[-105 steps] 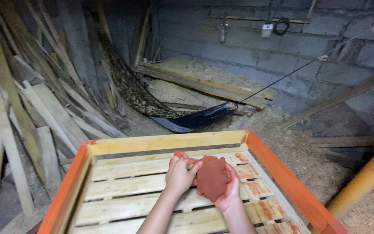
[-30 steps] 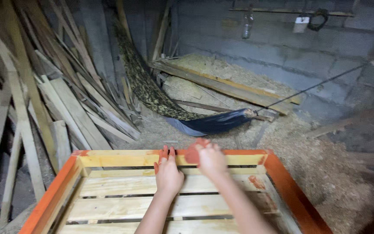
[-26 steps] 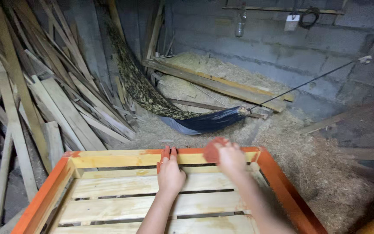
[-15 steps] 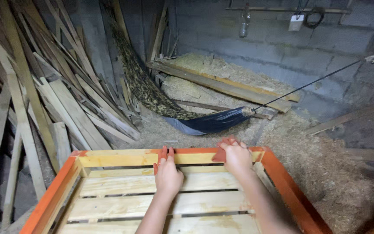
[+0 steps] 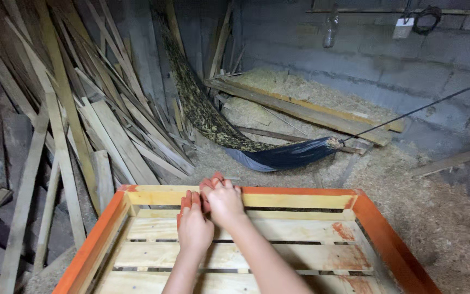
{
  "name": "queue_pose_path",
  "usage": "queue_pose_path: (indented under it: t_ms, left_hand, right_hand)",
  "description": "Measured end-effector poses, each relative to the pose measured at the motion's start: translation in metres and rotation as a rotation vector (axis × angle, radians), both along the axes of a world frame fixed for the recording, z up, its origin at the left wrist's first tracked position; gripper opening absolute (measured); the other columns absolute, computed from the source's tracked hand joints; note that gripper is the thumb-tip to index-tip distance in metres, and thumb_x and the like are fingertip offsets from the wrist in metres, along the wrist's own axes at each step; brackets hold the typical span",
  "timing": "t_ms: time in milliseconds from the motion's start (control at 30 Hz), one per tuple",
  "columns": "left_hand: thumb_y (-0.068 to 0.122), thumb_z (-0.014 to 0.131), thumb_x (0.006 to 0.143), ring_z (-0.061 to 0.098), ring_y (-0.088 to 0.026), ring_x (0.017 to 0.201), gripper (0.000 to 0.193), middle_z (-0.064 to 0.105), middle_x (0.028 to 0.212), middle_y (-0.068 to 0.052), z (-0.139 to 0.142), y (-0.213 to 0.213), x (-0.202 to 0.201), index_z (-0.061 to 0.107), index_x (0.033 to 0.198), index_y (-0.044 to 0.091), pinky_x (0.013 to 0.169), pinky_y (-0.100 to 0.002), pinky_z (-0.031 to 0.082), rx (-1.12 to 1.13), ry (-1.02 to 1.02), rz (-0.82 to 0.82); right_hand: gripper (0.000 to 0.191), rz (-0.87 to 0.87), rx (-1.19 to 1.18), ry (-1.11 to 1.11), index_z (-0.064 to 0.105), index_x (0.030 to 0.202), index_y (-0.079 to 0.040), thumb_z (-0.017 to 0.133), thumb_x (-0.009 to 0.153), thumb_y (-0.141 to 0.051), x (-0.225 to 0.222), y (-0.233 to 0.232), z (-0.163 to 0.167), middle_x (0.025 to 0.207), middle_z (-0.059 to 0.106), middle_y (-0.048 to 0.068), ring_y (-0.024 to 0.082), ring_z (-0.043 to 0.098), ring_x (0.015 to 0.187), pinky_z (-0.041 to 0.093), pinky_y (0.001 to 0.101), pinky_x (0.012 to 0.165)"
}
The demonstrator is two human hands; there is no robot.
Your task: The person repeatedly rubs a reddish clay-like material onto the surface of a wooden pallet frame using both hands. The hands move along the frame edges and slats, spreading and pressing the material into the wood. The action continues throughout the clip without switching to other tools or objects.
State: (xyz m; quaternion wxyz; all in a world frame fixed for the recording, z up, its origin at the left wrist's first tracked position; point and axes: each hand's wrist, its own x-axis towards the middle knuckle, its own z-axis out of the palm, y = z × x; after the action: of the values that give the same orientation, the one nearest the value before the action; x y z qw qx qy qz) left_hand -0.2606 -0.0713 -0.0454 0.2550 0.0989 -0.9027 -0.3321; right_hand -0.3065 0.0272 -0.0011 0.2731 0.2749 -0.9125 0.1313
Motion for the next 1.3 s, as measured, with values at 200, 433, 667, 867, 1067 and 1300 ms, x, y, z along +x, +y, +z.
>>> queue_pose_path:
  t_ms: [200,433,667,867,1067,1300]
  left_hand:
    - [0.008,0.055,0.085,0.014,-0.029,0.157,0.075,0.019,0.170,-0.004,0.021,0.028,0.000,0.033,0.156,0.015,0.120,-0.065,0.014,-0.040,-0.161,-0.053]
    - [0.004,0.057,0.078,0.009,-0.029,0.158,0.087,0.012,0.171,-0.004,0.022,0.086,0.000,0.027,0.159,0.015,0.120,-0.067,0.007,-0.078,-0.214,-0.168]
    - [0.003,0.058,0.076,0.006,-0.029,0.158,0.090,0.009,0.171,-0.005,0.022,0.143,-0.001,0.026,0.159,0.014,0.121,-0.066,0.003,-0.097,-0.231,-0.285]
    - [0.004,0.058,0.078,0.007,-0.029,0.158,0.087,0.009,0.171,-0.005,0.023,0.171,-0.003,0.027,0.158,0.015,0.121,-0.066,0.004,-0.111,-0.215,-0.332]
    - [0.005,0.058,0.078,0.006,-0.029,0.158,0.086,0.009,0.171,-0.005,0.032,0.172,-0.003,0.028,0.158,0.015,0.121,-0.065,0.005,-0.110,-0.224,-0.363]
    - [0.004,0.056,0.077,0.005,-0.028,0.158,0.087,0.010,0.171,-0.006,0.030,0.168,0.002,0.027,0.158,0.015,0.121,-0.064,0.003,-0.088,-0.197,-0.373]
  right_hand:
    - [0.060,-0.064,0.062,-0.079,0.067,0.121,-0.020,0.082,0.064,-0.012,0.009,0.048,0.000,0.139,0.055,0.010,0.036,0.054,0.122,0.047,0.0573,0.094]
    - [0.069,-0.326,0.142,-0.260,0.058,0.136,-0.027,0.080,0.073,-0.011,0.008,0.142,0.009,0.150,0.049,0.008,0.034,0.052,0.128,0.047,0.0578,0.098]
    - [0.074,-0.563,0.173,-0.249,0.052,0.141,-0.023,0.080,0.074,-0.016,0.019,0.257,0.022,0.153,0.046,0.009,0.036,0.050,0.130,0.048,0.0533,0.101]
    - [0.062,-0.811,0.106,-0.378,0.054,0.142,-0.025,0.076,0.084,-0.021,0.016,0.292,0.042,0.145,0.054,0.006,0.036,0.049,0.135,0.048,0.0600,0.101]
    - [0.059,-1.026,-0.187,-0.412,0.062,0.134,-0.014,0.083,0.079,-0.023,-0.008,0.307,0.051,0.137,0.059,0.018,0.039,0.059,0.126,0.056,0.0485,0.097]
    - [0.066,-0.850,0.027,-0.552,0.061,0.137,-0.028,0.084,0.075,-0.027,-0.005,0.308,0.065,0.127,0.070,0.008,0.030,0.065,0.124,0.055,0.0421,0.102]
